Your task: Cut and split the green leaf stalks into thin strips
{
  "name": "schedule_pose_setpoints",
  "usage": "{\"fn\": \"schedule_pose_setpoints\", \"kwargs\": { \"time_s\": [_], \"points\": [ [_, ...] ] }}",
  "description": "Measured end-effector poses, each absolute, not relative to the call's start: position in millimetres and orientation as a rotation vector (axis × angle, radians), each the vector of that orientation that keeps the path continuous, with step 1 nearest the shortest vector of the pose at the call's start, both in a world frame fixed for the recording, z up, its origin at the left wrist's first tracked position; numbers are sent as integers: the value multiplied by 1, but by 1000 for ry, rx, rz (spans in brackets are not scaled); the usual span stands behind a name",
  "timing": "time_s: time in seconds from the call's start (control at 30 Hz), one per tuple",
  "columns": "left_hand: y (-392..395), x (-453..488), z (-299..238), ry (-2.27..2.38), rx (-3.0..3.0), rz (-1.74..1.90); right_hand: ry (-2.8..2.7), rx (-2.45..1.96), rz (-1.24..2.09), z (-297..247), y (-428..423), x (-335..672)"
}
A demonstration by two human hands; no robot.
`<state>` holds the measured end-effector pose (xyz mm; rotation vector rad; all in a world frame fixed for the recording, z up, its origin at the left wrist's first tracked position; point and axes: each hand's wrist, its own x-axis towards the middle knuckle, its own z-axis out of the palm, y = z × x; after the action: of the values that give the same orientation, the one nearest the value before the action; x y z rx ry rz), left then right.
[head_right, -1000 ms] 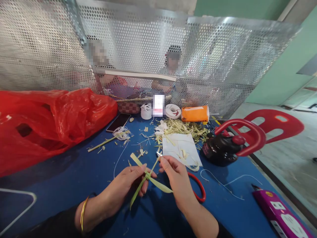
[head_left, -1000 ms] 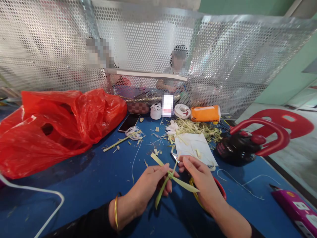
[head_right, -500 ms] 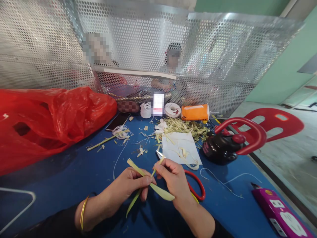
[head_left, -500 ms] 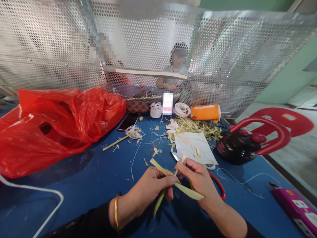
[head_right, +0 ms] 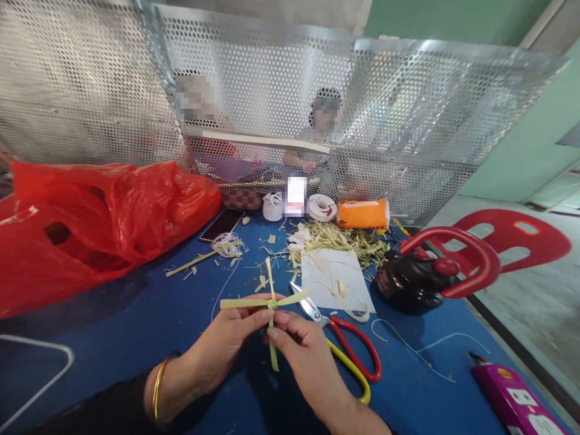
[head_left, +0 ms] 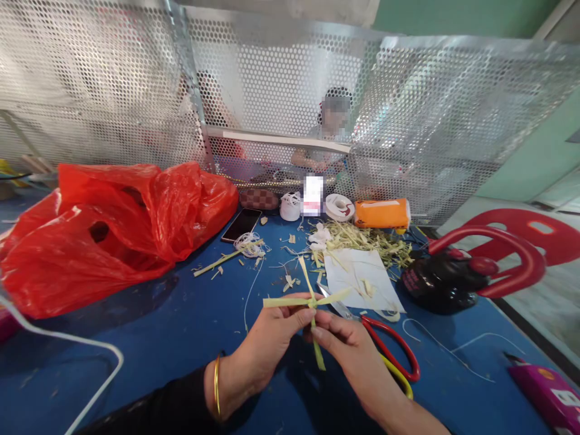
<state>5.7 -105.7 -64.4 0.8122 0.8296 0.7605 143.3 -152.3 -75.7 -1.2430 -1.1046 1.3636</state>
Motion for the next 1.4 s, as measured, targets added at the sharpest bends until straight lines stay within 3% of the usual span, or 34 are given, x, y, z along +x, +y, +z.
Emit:
{"fn": "schedule_pose_setpoints", "kwargs": {
  "time_s": [0.47,0.73,1.4],
  "points": [
    [-104,3,-58,758,789,772,-1396,-1262,1178,-71,-152,149],
    [-107,5,-60,836,925,646,-968,-1313,1169,-69,-148,153],
    [-102,7,-76,953,1081,620,-1086,-1407,1049,-77,-151,157]
  ]
}}
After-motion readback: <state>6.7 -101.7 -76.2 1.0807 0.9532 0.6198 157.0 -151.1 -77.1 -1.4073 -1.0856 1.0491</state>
